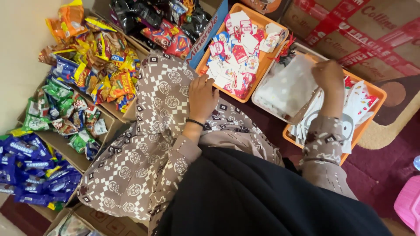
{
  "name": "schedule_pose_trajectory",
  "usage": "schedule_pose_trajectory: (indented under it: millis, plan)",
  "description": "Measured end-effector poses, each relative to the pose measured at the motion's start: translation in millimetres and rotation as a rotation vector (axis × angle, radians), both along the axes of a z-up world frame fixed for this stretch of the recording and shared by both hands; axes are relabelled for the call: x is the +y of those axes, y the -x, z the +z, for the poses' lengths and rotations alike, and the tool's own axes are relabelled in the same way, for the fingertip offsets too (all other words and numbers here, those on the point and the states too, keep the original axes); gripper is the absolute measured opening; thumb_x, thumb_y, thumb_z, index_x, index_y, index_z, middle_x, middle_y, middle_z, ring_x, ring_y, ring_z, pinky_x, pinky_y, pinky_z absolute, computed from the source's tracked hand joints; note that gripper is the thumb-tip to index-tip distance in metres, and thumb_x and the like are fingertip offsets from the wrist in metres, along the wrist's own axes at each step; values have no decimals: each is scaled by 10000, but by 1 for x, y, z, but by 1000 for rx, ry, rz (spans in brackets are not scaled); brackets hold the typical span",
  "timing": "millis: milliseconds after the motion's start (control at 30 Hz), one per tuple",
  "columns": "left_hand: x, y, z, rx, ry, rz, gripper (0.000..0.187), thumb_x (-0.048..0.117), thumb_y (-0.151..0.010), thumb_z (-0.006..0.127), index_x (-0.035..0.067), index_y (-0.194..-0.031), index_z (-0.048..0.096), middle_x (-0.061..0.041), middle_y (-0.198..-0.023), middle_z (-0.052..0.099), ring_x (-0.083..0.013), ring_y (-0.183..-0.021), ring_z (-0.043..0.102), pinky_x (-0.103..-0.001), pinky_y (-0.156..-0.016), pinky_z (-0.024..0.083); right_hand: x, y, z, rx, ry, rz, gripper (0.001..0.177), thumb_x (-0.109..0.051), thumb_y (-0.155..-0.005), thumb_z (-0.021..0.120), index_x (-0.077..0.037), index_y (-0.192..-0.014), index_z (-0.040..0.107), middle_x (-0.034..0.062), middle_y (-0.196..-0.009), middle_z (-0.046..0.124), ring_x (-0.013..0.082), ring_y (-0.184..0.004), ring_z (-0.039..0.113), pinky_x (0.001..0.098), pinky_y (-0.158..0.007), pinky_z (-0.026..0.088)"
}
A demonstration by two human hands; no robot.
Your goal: The person sits on the floor and packs various snack items into small transparent bags. They select items from nearby boxes, place them into the bags, and tie the bags with colored strings. The completed bags are placed into a cardboard box.
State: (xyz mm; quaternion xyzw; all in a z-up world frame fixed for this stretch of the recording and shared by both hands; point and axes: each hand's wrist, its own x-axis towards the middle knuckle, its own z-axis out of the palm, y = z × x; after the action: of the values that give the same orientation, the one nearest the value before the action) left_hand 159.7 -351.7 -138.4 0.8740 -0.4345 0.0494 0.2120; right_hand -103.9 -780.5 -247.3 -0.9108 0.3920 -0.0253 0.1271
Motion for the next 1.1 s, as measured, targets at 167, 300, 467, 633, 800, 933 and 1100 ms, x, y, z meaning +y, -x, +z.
schedule_pose_trajectory:
  millis: [167, 300, 467, 633, 800, 933, 1100]
  plan:
    - [0, 0, 32, 249, 31, -54, 324, 297, -963, 597, 97, -1197, 701, -110, -1289, 657, -311, -1218, 579, -502, -1074, 411, 38, -4, 113, -102, -60, -34, 186, -172, -904, 587, -21, -897, 694, 225, -793, 663, 430, -723, 608, 511, -617, 440]
    - [-7, 13, 106, 703, 106, -42, 329, 267, -989, 555, 145, -1282, 642, -46, -1332, 656, -228, -1278, 568, -471, -1127, 379, 61, -12, 154, -243, 50, -31, 210, -232, -998, 685, -47, -904, 651, 162, -755, 650, 399, -677, 591, 514, -629, 431]
    - [-41, 38, 141, 704, 500, -310, 339, 190, -982, 648, 84, -1303, 618, -118, -1256, 673, -273, -1168, 677, -380, -966, 584, 164, -81, 237, -785, -475, 79, 210, -72, -1037, 657, 21, -1225, 666, 163, -1074, 705, 272, -956, 701, 409, -778, 565]
    - [-68, 28, 150, 659, 593, -266, 633, 292, -929, 761, 67, -1443, 468, -231, -1342, 542, -452, -1161, 644, -458, -901, 606, 224, -145, 258, -896, -1027, 92, 253, -191, -1053, 575, -55, -1247, 665, 30, -1093, 681, 174, -992, 732, 348, -823, 633]
    - [-71, -10, 137, 407, 740, -36, 232, 17, -932, 654, 55, -1157, 692, -139, -1022, 708, -330, -832, 735, -312, -572, 638, 222, -179, 238, -977, -932, 165, 356, -19, -907, 764, 24, -1243, 655, 92, -963, 641, 225, -812, 737, 356, -676, 645]
    - [-72, -33, 146, 259, 782, -11, 245, -6, -953, 585, 85, -1180, 601, -135, -1128, 714, -284, -759, 733, -306, -523, 619, 197, -191, 200, -939, -750, 116, 248, -24, -888, 795, 16, -1115, 703, 97, -829, 633, 187, -598, 682, 276, -472, 588]
    - [-65, -57, 154, -285, 585, -97, 208, 2, -980, 548, 131, -898, 688, -52, -1322, 663, -206, -929, 724, -282, -745, 611, 191, -210, 204, -848, -341, 97, 99, -82, -949, 718, -104, -1029, 773, 32, -642, 620, 134, -523, 601, 230, -436, 428]
